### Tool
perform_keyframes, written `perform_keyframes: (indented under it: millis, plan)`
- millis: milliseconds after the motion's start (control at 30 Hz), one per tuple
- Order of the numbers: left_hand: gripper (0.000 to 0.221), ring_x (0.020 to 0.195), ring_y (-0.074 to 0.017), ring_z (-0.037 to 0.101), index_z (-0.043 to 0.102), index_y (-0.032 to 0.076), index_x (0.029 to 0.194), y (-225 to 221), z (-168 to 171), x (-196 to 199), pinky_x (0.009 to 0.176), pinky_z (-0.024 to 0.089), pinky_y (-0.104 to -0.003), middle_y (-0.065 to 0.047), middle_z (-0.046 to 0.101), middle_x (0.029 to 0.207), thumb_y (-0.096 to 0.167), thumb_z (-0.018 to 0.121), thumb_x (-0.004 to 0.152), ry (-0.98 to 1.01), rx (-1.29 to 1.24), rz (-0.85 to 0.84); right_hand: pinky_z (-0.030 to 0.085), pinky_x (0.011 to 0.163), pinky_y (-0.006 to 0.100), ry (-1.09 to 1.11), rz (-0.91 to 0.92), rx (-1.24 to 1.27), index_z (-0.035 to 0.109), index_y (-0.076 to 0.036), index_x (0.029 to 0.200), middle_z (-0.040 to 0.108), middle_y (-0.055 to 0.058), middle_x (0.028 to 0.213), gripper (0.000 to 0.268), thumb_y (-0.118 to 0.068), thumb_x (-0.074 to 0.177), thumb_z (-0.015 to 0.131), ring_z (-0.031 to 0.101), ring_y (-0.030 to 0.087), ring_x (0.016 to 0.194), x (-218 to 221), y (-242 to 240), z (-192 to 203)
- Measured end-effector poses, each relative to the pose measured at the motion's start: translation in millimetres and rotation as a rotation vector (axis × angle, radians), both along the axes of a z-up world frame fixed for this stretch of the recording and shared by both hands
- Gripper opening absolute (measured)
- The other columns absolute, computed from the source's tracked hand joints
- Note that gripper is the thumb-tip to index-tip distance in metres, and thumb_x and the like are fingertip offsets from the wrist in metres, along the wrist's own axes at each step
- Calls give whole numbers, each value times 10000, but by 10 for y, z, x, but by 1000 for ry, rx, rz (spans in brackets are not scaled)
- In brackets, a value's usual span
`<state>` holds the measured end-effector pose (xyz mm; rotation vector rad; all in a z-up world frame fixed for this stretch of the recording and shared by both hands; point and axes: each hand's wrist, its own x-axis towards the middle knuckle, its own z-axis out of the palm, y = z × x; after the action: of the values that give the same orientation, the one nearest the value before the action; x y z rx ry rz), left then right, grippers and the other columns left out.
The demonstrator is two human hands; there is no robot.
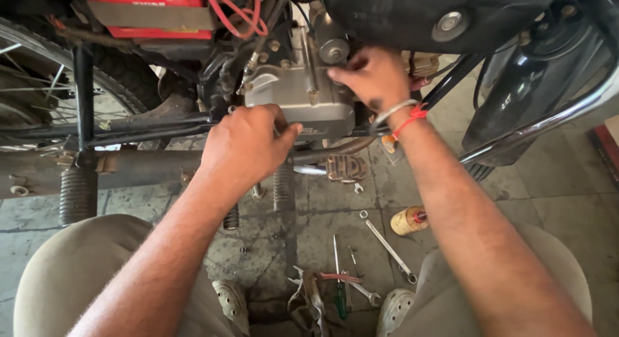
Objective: Pouring engine oil into a motorcycle and performing various repairs and adjustments on the engine using hand tools.
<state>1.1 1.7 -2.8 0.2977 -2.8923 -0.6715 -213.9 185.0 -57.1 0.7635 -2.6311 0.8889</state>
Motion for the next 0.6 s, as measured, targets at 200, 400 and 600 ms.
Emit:
perform_keyframes:
  millis: [200,400,600]
  plan:
    - [296,835,-362,729,742,159,1033,19,79,85,762,571,-486,-113,761,833,418,717,893,141,51,-176,565,745,346,13,291,-156,753,-71,909,770,71,857,335,-339,773,901,722,196,770,-75,127,-1]
    - [307,812,-348,727,727,179,1133,4,63,131,701,569,-463,-92,765,855,367,731,891,294,14,-428,539,662,448,149,38,82,701,-32,829,720,150,759,387,-403,868,807,699,335,703,227,-106,103]
    - [258,787,-255,745,760,191,1098,-3,124,194,666,575,-392,-37,776,919,322,766,876,382,74,-557,540,619,511,388,-56,292,715,-20,743,686,219,691,446,-423,932,702,683,410,639,207,-169,-4]
